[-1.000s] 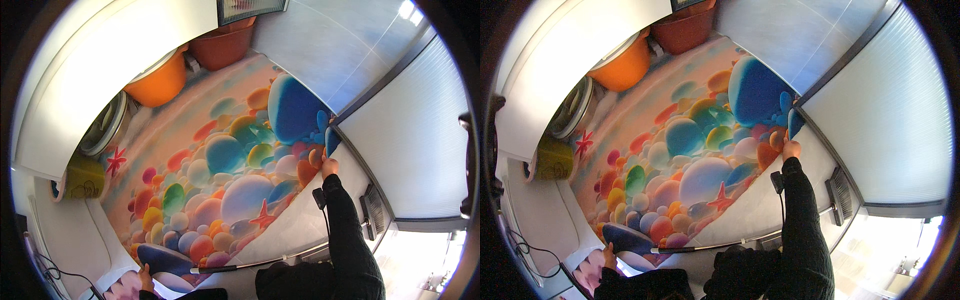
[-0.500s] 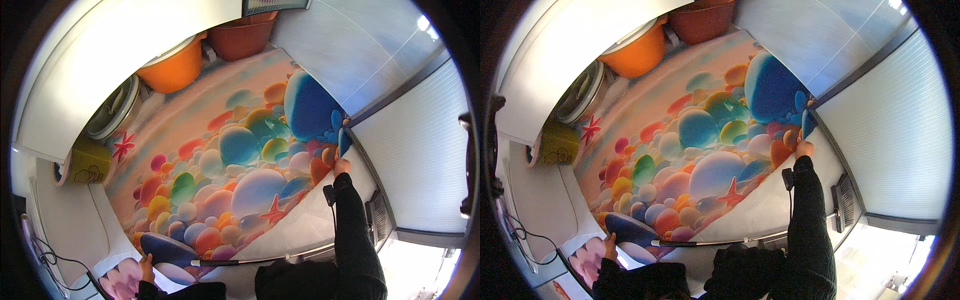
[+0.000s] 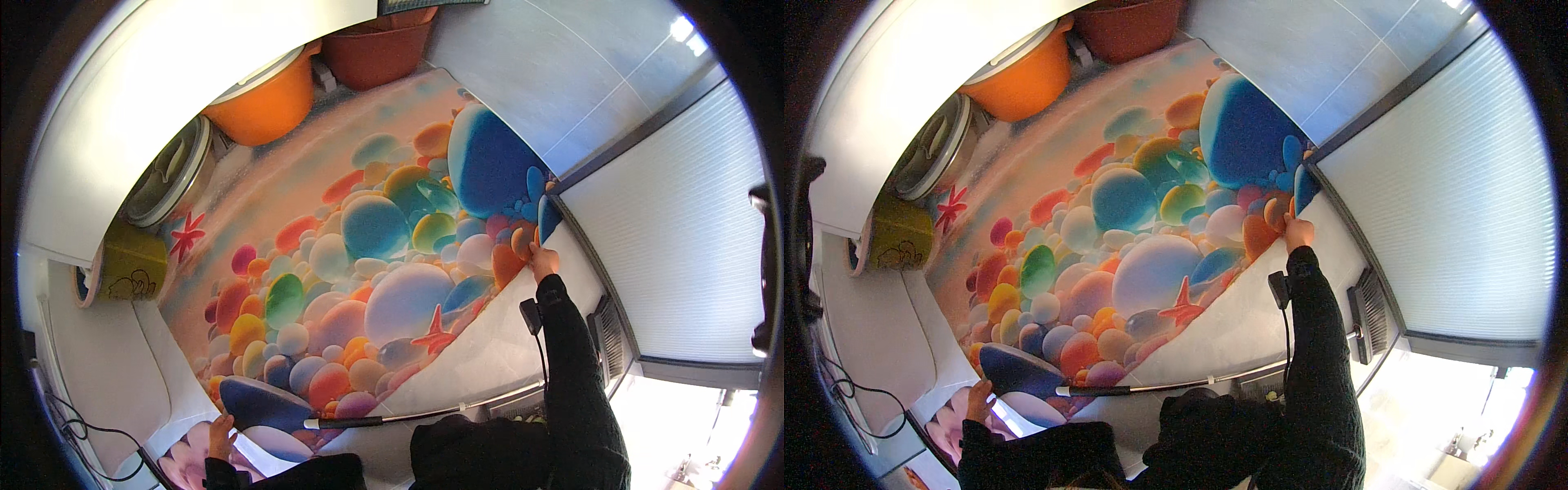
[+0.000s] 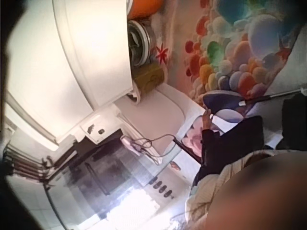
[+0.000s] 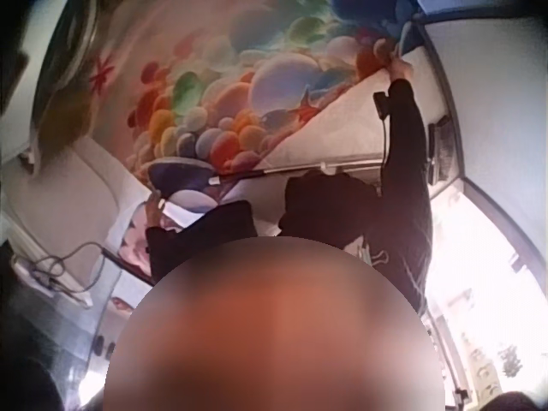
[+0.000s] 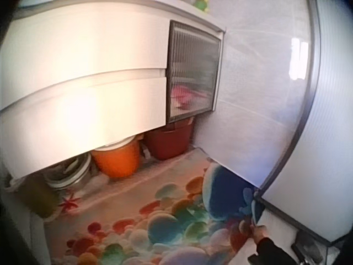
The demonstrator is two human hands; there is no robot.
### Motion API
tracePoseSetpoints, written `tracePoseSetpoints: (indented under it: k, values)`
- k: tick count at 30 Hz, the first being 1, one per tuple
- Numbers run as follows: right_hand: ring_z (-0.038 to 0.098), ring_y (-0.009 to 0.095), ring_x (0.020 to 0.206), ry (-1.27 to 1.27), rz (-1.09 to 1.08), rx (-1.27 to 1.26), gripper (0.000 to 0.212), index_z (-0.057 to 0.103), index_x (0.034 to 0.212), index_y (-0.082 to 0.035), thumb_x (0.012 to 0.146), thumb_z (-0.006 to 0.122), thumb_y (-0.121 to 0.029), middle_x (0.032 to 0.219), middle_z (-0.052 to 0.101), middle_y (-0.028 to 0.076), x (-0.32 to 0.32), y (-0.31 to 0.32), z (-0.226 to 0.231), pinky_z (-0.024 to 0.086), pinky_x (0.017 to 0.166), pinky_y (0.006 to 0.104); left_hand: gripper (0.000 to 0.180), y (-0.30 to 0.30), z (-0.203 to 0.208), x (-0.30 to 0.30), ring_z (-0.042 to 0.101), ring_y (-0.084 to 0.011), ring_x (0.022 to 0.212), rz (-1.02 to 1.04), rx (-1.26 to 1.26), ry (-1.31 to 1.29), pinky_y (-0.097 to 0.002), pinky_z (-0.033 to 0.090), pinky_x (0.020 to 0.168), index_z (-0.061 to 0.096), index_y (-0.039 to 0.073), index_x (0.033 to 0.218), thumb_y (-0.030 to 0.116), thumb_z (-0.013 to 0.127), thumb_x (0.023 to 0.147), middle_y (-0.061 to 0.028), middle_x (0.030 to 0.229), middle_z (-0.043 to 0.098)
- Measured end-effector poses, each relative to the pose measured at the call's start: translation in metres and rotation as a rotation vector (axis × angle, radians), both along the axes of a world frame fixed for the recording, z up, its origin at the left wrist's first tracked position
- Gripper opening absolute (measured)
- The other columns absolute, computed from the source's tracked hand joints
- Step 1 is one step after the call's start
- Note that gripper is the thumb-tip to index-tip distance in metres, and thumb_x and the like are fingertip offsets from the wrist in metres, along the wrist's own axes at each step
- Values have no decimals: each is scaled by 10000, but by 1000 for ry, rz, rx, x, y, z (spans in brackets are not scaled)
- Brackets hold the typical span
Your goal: The person sweeps a tiled floor with a broom and dustpan, then moves a basin and a laundry basket aside. They sweep a colorful mat, smooth it down, and pick up debris from the dustpan. Finally, they wash their hands at the sink and wipe the floor with a tissue.
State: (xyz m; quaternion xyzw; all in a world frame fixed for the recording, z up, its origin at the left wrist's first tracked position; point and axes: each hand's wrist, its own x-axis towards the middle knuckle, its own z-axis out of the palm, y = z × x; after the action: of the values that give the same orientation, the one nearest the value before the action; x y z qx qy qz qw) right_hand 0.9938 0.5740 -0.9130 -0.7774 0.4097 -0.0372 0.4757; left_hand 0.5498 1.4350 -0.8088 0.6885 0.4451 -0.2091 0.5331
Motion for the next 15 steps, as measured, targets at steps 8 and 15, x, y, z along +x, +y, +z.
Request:
tracePoseSetpoints:
  k: [8, 15]
  values:
    - [557, 233, 563, -95, 470, -370, 326, 654, 844, -25, 902, 596, -340, 646, 573, 67, 7, -43, -31, 463, 527, 395, 466, -7, -7, 8, 603, -202, 975, 157, -137, -97, -345, 485, 836, 592, -14, 1191, 290, 685, 849, -93, 1063, 651]
    - [519, 270, 516, -167, 144, -28, 430, 691, 898, 13, 928, 587, -403, 685, 623, 153, 15, -54, -39, 414, 469, 456, 257, -24, -1, 24, 542, -120, 701, 264, 56, 37, -282, 416, 672, 709, 17, 912, 255, 741, 819, 4, 791, 644]
